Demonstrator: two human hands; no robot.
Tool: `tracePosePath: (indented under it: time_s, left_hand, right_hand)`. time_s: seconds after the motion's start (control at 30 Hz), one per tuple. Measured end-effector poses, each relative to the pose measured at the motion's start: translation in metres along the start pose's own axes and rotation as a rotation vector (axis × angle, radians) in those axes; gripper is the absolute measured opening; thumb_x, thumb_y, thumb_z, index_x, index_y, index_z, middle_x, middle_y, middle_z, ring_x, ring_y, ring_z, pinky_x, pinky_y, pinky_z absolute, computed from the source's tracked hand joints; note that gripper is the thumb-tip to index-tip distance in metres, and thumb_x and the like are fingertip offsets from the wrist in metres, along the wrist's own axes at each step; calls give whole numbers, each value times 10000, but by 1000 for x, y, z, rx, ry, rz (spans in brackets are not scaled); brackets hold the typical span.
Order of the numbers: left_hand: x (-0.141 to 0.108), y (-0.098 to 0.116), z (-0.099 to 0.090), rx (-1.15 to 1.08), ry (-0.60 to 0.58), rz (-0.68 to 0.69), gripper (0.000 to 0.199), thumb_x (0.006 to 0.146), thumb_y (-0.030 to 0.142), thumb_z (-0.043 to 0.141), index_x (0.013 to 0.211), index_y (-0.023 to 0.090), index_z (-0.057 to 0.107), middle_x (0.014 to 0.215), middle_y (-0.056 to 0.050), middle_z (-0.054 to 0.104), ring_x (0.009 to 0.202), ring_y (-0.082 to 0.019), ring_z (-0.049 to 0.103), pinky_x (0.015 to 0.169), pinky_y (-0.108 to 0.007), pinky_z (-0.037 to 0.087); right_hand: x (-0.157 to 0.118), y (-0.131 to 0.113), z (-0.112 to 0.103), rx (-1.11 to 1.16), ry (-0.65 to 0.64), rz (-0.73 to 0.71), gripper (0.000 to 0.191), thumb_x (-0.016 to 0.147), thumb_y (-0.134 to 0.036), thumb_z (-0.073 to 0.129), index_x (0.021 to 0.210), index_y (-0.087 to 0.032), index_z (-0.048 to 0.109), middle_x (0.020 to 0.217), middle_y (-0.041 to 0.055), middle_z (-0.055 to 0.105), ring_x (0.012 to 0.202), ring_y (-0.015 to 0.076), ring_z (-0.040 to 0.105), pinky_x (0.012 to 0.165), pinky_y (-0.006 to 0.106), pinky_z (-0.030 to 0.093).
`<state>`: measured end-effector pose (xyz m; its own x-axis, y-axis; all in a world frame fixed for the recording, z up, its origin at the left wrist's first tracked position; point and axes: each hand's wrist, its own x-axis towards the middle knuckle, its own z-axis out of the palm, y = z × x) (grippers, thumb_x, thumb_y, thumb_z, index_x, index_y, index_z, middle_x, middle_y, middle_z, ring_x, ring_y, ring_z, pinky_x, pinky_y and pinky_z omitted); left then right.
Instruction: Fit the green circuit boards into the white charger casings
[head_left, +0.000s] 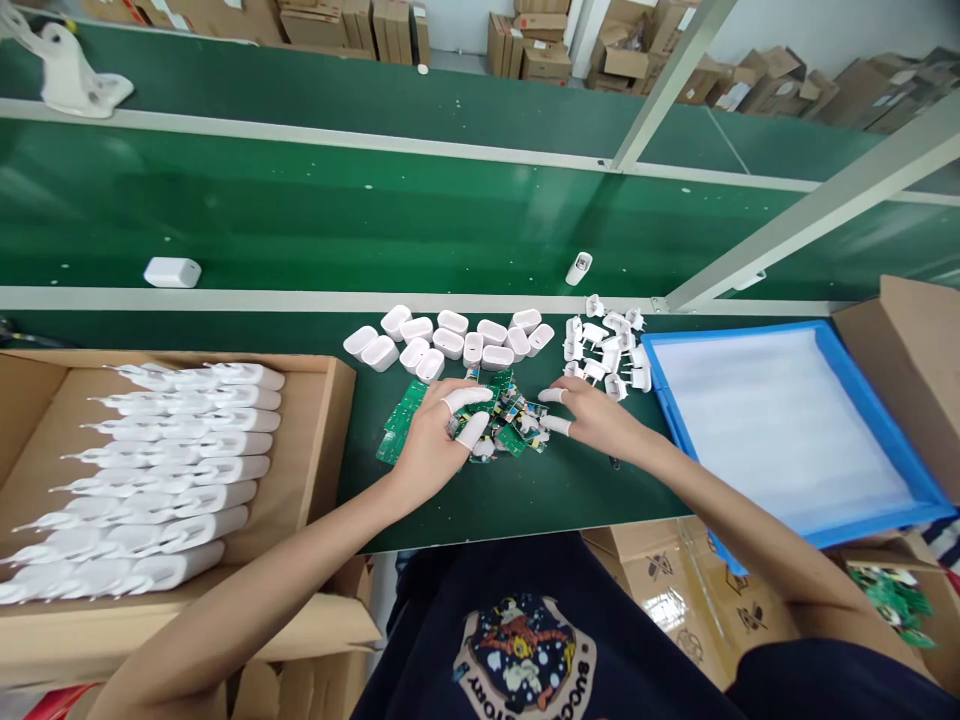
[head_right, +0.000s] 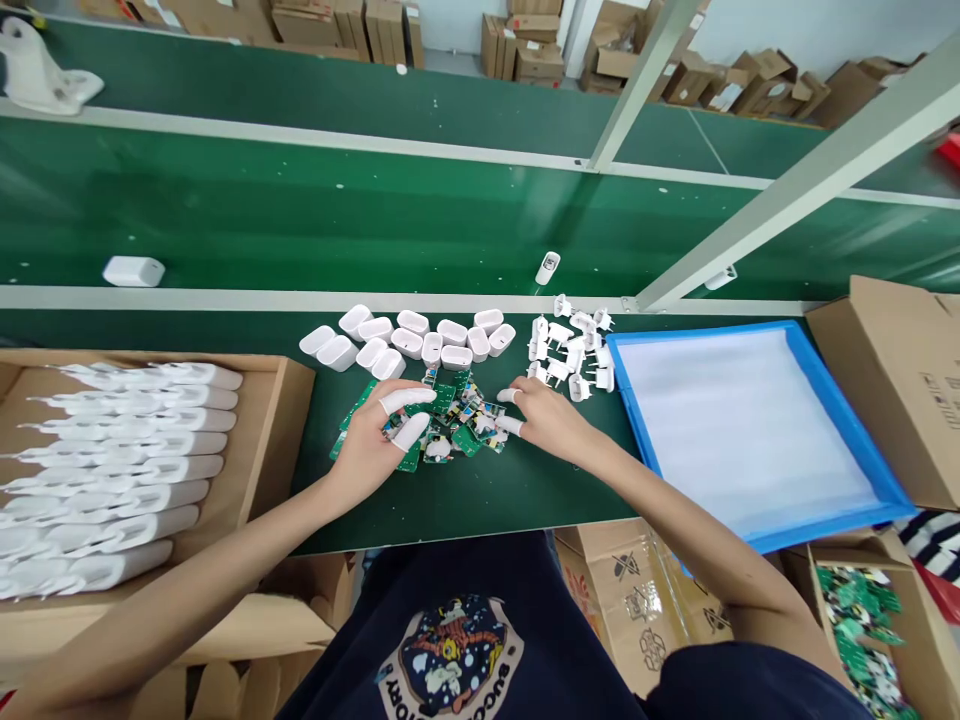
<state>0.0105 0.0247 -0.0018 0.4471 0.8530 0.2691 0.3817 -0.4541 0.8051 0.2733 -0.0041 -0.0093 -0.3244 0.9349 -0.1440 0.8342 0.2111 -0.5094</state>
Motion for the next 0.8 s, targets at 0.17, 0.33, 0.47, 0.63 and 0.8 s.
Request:
tracePosePath:
  time_s: [0.17,0.33,0.47,0.63,0.8]
  left_hand:
    - [0,0,1,43,-23,95,187,862,181,570,1036,233,613,1076,-48,643,1026,-215,586,889,-414,510]
    - [-2,0,2,102,-73,211,415,840,267,642,1230,242,506,1190,-92,576,1122,-257,514,946,-463,474]
    - [-6,1,2,10,-178,222,777,754,436,725,1405,280,332,1363,-127,443,1262,-311,406,1039,-519,405]
    - [-9,10,1,-212,-219,237,640,708,457,759,1271,296,502,1305,-96,518,1224,-301,452,1041,-504,394]
    - [-13,17,3,-236,-106,297,528,733,358,749,1195,218,535,1177,-112,592,1136,-266,509,972,-473,449]
  right_hand:
    - [9,9,0,159,30,17,203,858,-267,497,819,-165,669,887,96,648,879,254,594,797,406,480]
    - [2,-9,-24,336,40,114,222,842,-293,482,703,-172,605,780,49,627,706,184,588,664,320,472]
    - [-9,-44,-17,888,-43,179,238,821,-363,583,701,-160,611,718,18,596,673,143,563,654,278,464]
    - [-15,-78,9,1440,-139,208,221,756,-362,707,752,-147,656,721,15,593,645,117,519,641,259,451]
    - [-13,-84,18,1351,-21,226,318,845,-451,610,751,-149,640,713,20,577,652,118,501,656,263,449]
